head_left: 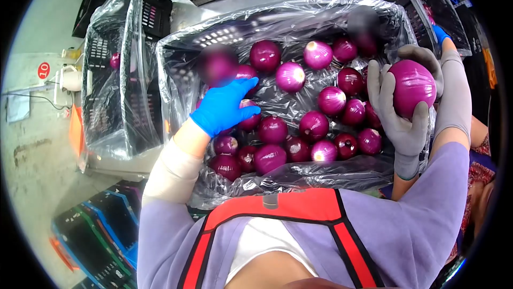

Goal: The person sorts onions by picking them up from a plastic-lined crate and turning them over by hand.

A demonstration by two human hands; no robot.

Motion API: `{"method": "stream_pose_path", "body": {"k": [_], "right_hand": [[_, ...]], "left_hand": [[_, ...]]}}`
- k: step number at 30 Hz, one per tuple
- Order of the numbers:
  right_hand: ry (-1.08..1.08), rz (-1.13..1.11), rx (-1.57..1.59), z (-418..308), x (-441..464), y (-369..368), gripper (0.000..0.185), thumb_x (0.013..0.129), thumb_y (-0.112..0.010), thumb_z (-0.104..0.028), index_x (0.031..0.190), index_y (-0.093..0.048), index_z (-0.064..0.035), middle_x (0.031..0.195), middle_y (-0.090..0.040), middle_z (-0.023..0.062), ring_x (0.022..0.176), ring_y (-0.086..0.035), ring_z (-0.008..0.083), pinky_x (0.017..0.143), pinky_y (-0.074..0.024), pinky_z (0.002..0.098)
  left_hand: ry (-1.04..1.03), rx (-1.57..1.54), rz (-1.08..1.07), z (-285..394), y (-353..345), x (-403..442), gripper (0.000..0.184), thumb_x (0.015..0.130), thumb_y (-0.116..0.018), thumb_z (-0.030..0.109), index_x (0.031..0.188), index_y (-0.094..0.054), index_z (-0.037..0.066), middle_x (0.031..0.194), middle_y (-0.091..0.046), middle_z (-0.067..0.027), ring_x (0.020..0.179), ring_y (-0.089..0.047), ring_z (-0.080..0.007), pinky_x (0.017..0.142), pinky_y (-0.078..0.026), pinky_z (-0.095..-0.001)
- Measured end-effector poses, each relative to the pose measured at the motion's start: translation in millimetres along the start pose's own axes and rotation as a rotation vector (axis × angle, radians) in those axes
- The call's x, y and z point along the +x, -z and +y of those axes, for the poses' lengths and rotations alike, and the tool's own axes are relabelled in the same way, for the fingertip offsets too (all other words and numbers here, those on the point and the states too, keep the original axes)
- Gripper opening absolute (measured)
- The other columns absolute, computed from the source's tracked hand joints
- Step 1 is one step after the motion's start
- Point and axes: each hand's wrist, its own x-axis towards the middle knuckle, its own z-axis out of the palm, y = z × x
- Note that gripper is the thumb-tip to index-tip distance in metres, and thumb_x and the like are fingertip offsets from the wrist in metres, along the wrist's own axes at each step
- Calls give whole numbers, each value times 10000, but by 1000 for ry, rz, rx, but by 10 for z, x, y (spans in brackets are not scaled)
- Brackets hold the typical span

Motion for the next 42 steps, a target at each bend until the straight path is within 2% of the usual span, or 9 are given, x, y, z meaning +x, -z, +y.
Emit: {"method": "stream_pose_path", "body": {"k": [5, 10, 19, 22, 25, 28, 30, 35, 42], "right_hand": [[164, -137, 264, -648, -290, 390, 626, 859, -645, -488, 1269, -554, -24, 1258, -585, 155, 1100, -568, 184, 980, -417, 335], [580, 26, 185, -1523, -1175, 194, 544, 865, -652, -418, 1239, -578, -30, 1202, -612, 148, 1052, -592, 181, 927, -447, 321], [1587, 128, -54, -2635, -4241, -1734, 401, 875, -665, -291, 1185, -622, -41, 1100, -661, 135, 964, -634, 176, 832, -501, 298], [1761, 71, -265, -2614, -4747, -2431, 355, 878, -669, -249, 1167, -637, -45, 1066, -677, 130, 935, -648, 174, 800, -519, 290], [1613, 65, -663, -2477, -4714, -3090, 457, 773, -682, -421, 1053, -666, -61, 934, -678, 167, 864, -658, 336, 789, -523, 424], [1208, 99, -1007, -2212, -3966, -3725, 372, 707, -689, -348, 952, -695, -68, 931, -678, 192, 841, -669, 342, 742, -543, 427], [1005, -27, -1092, -1931, -3617, -3970, 597, 693, -720, -358, 1216, -594, -99, 1038, -650, 172, 989, -627, 356, 848, -516, 446], [1038, 116, -949, -1380, -3437, -4252, 861, 647, -783, -313, 1396, -396, -139, 1267, -520, 190, 1088, -574, 367, 888, -504, 448], [1094, 80, -637, -1365, -3373, -4118, 918, 624, -820, -304, 1414, -387, -131, 1296, -508, 190, 1134, -557, 349, 967, -469, 421]], "left_hand": [[-52, 45, 56, -108, -40, 29, 639, 820, -688, 411, 1327, -506, 69, 1239, -587, -177, 1115, -576, -348, 955, -457, -415], [-74, 20, 59, -130, -44, 50, 663, 811, -689, 432, 1330, -504, 62, 1240, -589, -182, 1125, -571, -349, 965, -451, -406], [-128, -30, 126, -137, -53, 137, 657, 820, -700, 397, 1338, -494, 50, 1211, -601, -193, 1072, -606, -328, 911, -483, -401], [-241, -157, 357, -182, -97, 168, 625, 821, -720, 309, 1345, -489, 58, 1185, -613, -189, 1044, -618, -320, 889, -494, -388], [-304, -172, 617, -174, -60, 193, 587, 840, -698, 180, 1367, -462, 69, 1238, -589, -179, 1050, -612, -304, 906, -487, -374], [-318, -320, 653, -229, -68, 197, 575, 847, -682, 151, 1370, -457, 71, 1267, -576, -164, 1063, -605, -271, 912, -485, -360], [-316, -424, 633, -136, -12, 110, 571, 850, -677, 146, 1371, -456, 69, 1264, -580, -153, 1071, -600, -252, 910, -485, -344], [-161, -450, 519, 20, 107, -7, 578, 855, -689, 179, 1369, -456, 55, 1279, -574, -149, 1053, -604, -242, 888, -491, -338], [-157, -652, 488, 30, 137, 43, 633, 875, -687, 224, 1405, -398, 34, 1335, -533, -150, 1108, -577, -214, 916, -474, -326]]}}
